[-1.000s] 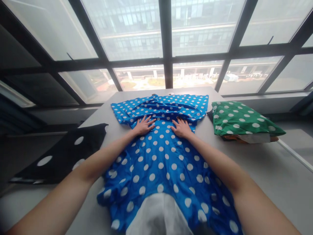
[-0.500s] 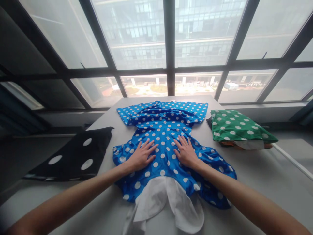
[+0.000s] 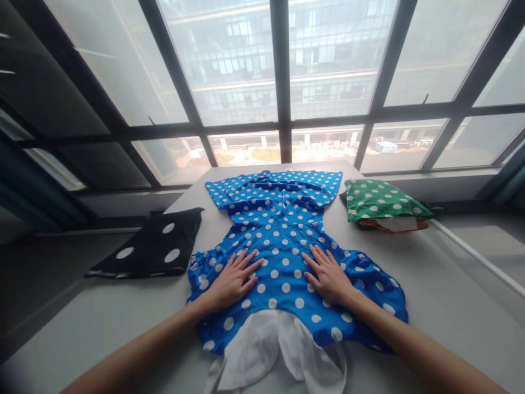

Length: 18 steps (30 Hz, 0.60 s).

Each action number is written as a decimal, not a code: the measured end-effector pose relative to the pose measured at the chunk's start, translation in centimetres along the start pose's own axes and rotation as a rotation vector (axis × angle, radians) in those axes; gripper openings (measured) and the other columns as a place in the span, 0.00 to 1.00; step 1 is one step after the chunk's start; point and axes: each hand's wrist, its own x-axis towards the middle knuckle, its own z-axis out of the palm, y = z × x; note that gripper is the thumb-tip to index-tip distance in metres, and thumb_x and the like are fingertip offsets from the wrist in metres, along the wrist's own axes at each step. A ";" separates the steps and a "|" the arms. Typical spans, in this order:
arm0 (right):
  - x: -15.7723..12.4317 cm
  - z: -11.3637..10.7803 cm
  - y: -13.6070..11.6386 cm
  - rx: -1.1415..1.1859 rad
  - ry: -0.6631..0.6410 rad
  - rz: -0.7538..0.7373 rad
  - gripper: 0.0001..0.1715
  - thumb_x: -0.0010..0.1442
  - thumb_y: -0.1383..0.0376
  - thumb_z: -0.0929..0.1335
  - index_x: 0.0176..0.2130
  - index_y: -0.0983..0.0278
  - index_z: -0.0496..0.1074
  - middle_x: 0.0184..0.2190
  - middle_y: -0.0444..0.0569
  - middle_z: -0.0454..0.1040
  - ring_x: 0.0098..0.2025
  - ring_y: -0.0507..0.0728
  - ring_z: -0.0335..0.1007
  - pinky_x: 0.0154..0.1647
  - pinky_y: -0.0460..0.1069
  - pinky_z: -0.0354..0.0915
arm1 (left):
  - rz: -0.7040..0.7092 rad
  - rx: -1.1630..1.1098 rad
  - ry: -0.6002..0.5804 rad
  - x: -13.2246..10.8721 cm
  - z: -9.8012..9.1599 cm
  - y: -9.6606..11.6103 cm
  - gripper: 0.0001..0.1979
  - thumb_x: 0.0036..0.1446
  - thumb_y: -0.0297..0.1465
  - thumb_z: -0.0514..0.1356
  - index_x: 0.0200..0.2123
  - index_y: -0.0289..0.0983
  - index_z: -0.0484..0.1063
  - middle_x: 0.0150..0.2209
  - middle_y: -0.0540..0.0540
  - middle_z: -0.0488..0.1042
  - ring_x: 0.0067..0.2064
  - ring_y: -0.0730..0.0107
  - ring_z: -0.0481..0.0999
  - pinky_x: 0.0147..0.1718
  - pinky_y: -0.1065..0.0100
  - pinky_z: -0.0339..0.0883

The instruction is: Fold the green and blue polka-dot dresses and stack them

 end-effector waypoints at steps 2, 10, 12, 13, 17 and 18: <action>0.0 -0.4 0.1 0.002 -0.012 -0.023 0.38 0.74 0.44 0.57 0.75 0.54 0.56 0.77 0.51 0.46 0.78 0.64 0.38 0.76 0.66 0.41 | -0.002 -0.004 0.007 0.2 0.1 0.0 0.29 0.74 0.51 0.46 0.74 0.58 0.51 0.77 0.52 0.44 0.77 0.47 0.42 0.72 0.37 0.38; 3.2 -2.0 2.4 0.013 -0.066 -0.058 0.38 0.74 0.44 0.57 0.75 0.56 0.55 0.77 0.51 0.44 0.78 0.64 0.37 0.76 0.66 0.40 | -0.082 -0.018 -0.030 1.8 -0.4 -1.4 0.30 0.73 0.53 0.46 0.74 0.57 0.53 0.77 0.50 0.46 0.77 0.43 0.43 0.71 0.34 0.38; 2.8 -2.4 3.4 0.010 -0.051 -0.084 0.38 0.74 0.45 0.58 0.75 0.55 0.56 0.77 0.50 0.45 0.78 0.64 0.38 0.76 0.66 0.41 | -0.117 -0.018 -0.009 1.0 -0.7 -3.3 0.31 0.72 0.53 0.47 0.74 0.54 0.56 0.77 0.48 0.49 0.77 0.43 0.45 0.71 0.37 0.42; 2.2 -2.6 4.1 0.007 -0.018 -0.084 0.37 0.74 0.47 0.59 0.74 0.54 0.57 0.77 0.49 0.46 0.78 0.64 0.40 0.76 0.66 0.43 | -0.143 -0.017 0.026 0.3 -0.9 -4.5 0.31 0.72 0.52 0.48 0.73 0.51 0.59 0.76 0.46 0.52 0.76 0.44 0.47 0.71 0.39 0.44; -1.7 -3.0 7.7 0.003 0.283 0.052 0.32 0.73 0.53 0.59 0.70 0.59 0.66 0.71 0.55 0.62 0.73 0.67 0.56 0.72 0.66 0.57 | -0.287 -0.042 0.341 -3.8 -2.0 -8.7 0.27 0.74 0.41 0.45 0.68 0.39 0.68 0.68 0.39 0.68 0.70 0.52 0.64 0.69 0.50 0.57; -2.9 -2.9 8.6 -0.001 0.353 0.100 0.32 0.73 0.54 0.59 0.68 0.62 0.68 0.68 0.58 0.66 0.70 0.68 0.61 0.70 0.65 0.60 | -0.311 -0.040 0.410 -4.9 -2.2 -9.3 0.26 0.74 0.39 0.46 0.67 0.38 0.70 0.65 0.37 0.70 0.68 0.52 0.67 0.68 0.51 0.60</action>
